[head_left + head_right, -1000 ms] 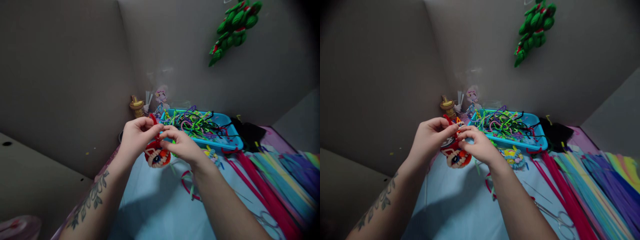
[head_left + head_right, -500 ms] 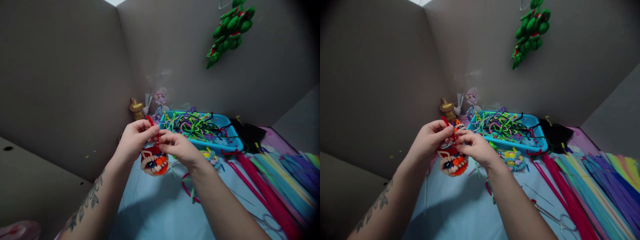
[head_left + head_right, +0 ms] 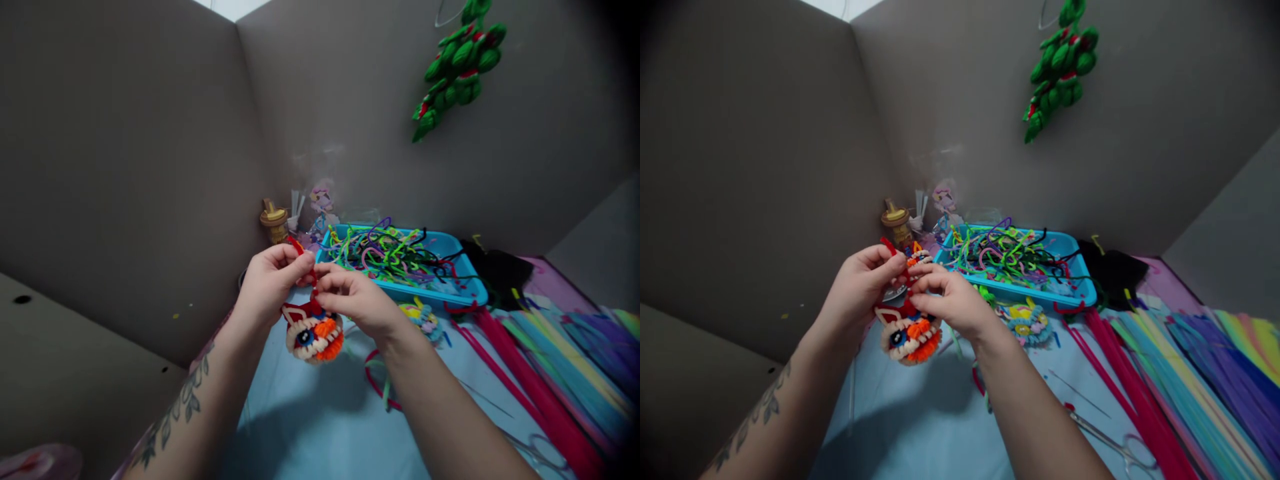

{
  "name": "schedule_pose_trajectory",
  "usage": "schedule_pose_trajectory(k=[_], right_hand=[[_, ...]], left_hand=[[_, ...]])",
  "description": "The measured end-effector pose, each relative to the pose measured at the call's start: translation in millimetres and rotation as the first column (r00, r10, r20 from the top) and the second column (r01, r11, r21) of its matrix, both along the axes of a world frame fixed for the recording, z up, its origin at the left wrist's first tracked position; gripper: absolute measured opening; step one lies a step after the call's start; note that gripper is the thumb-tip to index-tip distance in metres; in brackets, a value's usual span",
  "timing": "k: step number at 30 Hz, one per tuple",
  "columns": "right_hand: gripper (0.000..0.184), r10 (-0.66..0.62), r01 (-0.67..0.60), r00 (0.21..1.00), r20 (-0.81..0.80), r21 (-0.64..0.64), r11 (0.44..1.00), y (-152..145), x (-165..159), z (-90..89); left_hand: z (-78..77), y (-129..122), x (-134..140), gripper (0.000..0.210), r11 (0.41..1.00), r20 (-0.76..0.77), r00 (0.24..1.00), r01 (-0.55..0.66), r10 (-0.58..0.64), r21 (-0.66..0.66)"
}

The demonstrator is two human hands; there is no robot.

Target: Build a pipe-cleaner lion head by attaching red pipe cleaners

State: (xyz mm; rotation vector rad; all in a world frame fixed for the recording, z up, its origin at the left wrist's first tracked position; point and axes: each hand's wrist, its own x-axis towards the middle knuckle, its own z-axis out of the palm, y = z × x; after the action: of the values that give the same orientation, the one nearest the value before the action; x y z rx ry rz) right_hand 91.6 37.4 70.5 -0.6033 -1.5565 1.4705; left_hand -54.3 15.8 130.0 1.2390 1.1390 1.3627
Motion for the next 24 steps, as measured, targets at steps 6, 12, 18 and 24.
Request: schedule_pose_trajectory(k=[6, 12, 18, 24], right_hand=[[0.007, 0.005, -0.006, 0.999, -0.042, -0.028, 1.0, -1.3, -0.7, -0.1], [0.011, 0.023, -0.026, 0.998, -0.053, -0.069, 0.997, -1.0, 0.1, 2.7], [0.011, 0.047, -0.047, 0.999, 0.0, -0.056, 0.997, -4.2, -0.8, 8.5], [0.011, 0.055, -0.055, 0.998, 0.003, -0.043, 0.998, -7.6, 0.7, 11.6]], left_hand=[[-3.0, 4.9, -7.0, 0.031, 0.997, -0.028, 0.997, 0.074, -0.075, -0.024], [-1.5, 6.1, -22.0, 0.02, 0.941, -0.292, 0.895, 0.33, -0.336, -0.073], [-4.9, 6.9, -25.0, 0.016, 0.934, -0.376, 0.862, 0.355, -0.341, -0.032], [-6.3, 4.9, -22.1, 0.027, 0.93, -0.229, 0.902, 0.356, -0.366, -0.087]])
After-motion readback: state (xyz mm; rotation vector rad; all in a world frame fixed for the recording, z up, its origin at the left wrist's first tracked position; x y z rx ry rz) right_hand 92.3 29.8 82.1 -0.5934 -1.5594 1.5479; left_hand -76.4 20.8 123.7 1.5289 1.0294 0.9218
